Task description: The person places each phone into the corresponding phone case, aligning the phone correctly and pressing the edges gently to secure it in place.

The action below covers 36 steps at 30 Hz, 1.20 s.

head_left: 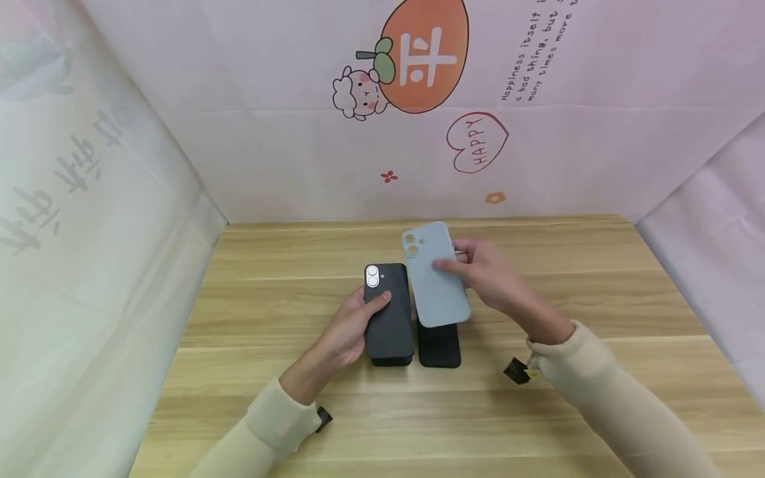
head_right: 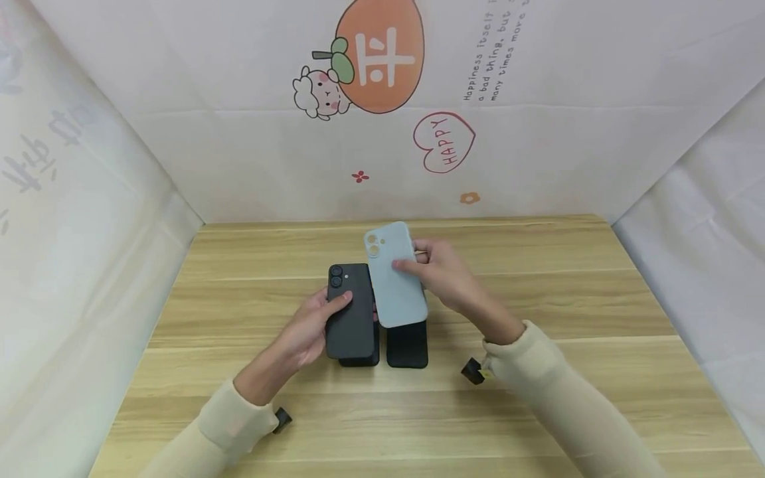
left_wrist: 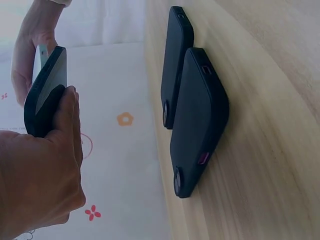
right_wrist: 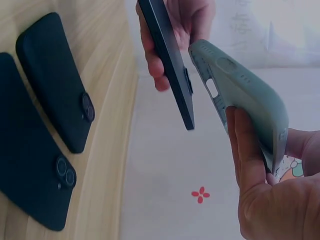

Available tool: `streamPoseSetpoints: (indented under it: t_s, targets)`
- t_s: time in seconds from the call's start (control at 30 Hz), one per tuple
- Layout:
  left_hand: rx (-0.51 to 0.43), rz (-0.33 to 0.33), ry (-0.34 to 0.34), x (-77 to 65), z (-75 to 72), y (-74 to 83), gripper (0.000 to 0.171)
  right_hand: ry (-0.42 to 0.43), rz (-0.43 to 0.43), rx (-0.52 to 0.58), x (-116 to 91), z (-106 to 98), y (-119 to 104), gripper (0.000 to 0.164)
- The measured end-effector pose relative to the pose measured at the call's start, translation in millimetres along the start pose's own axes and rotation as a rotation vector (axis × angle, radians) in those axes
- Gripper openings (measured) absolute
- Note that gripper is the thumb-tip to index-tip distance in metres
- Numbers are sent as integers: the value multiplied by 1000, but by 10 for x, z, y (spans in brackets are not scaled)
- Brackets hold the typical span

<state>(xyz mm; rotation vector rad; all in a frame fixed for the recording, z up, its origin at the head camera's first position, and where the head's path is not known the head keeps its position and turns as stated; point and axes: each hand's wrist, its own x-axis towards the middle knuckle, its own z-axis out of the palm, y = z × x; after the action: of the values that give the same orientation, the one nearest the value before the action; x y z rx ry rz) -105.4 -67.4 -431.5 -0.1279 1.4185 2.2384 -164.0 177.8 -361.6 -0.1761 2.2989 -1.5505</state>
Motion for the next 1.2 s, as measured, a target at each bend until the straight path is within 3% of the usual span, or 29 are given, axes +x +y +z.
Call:
streamPoseSetpoints:
  t_s: [0.23, 0.47, 0.67, 0.93, 1.2]
  targets:
    - [-50, 36, 27, -9, 61, -12, 48, -20, -23, 49, 41, 157, -23, 44]
    - [-119, 82, -92, -21, 95, -15, 53, -87, -20, 148, 58, 321, 0, 43]
    - [-117, 82, -128, -37, 118, -8, 56, -113, -42, 188, 64, 414, 31, 40]
    - [-87, 60, -135, -20, 125, -38, 58, -134, -42, 261, 69, 509, 53, 40]
    - [-33, 42, -80, -22, 147, -66, 58, -140, -40, 238, 65, 569, 67, 38]
